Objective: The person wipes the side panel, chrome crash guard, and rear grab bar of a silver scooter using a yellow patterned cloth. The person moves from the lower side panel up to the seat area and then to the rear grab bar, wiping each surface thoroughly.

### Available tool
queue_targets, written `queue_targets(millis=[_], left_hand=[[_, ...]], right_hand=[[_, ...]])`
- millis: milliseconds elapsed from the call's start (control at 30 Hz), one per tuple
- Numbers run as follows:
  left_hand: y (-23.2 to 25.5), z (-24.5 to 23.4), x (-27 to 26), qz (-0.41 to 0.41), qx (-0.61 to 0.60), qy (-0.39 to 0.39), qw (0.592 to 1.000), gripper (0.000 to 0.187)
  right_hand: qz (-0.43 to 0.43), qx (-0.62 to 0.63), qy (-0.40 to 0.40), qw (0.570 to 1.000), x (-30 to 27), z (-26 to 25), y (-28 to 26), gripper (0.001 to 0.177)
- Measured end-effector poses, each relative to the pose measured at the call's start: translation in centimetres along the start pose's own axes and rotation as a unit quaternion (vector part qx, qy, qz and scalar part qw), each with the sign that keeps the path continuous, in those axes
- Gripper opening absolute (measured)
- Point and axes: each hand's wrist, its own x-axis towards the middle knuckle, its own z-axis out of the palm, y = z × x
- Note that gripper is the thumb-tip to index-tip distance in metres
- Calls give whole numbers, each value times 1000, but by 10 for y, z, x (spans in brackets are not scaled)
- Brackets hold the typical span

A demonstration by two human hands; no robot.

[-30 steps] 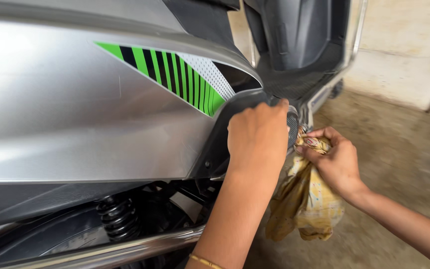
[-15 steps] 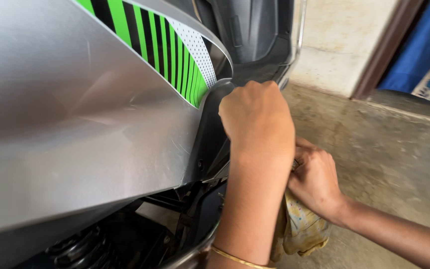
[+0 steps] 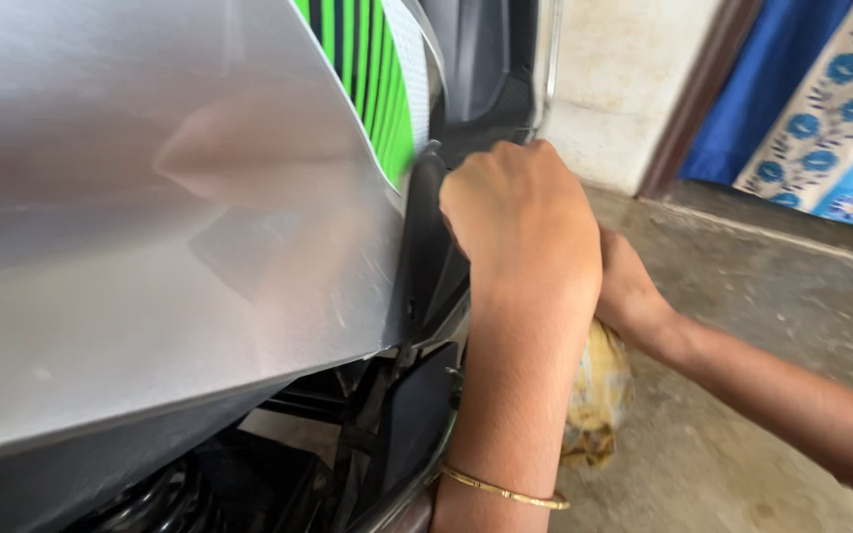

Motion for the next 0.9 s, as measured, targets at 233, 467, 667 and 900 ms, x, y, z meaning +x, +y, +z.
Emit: queue_targets(millis=[233, 467, 667, 900], left_hand=[[4, 24, 3, 11, -22, 142, 990, 13], [7, 17, -1, 1, 0, 104, 995, 8], [8, 14, -2, 1, -2, 91, 996, 10], [10, 14, -5, 13, 11, 99, 995, 9]], right_hand=[[27, -111, 21, 993, -28, 1, -29, 57], [-58, -159, 5, 986, -90, 3, -80, 45], [29, -114, 75, 990, -86, 9, -63, 42], [136, -107, 126, 977, -28, 5, -35, 35]])
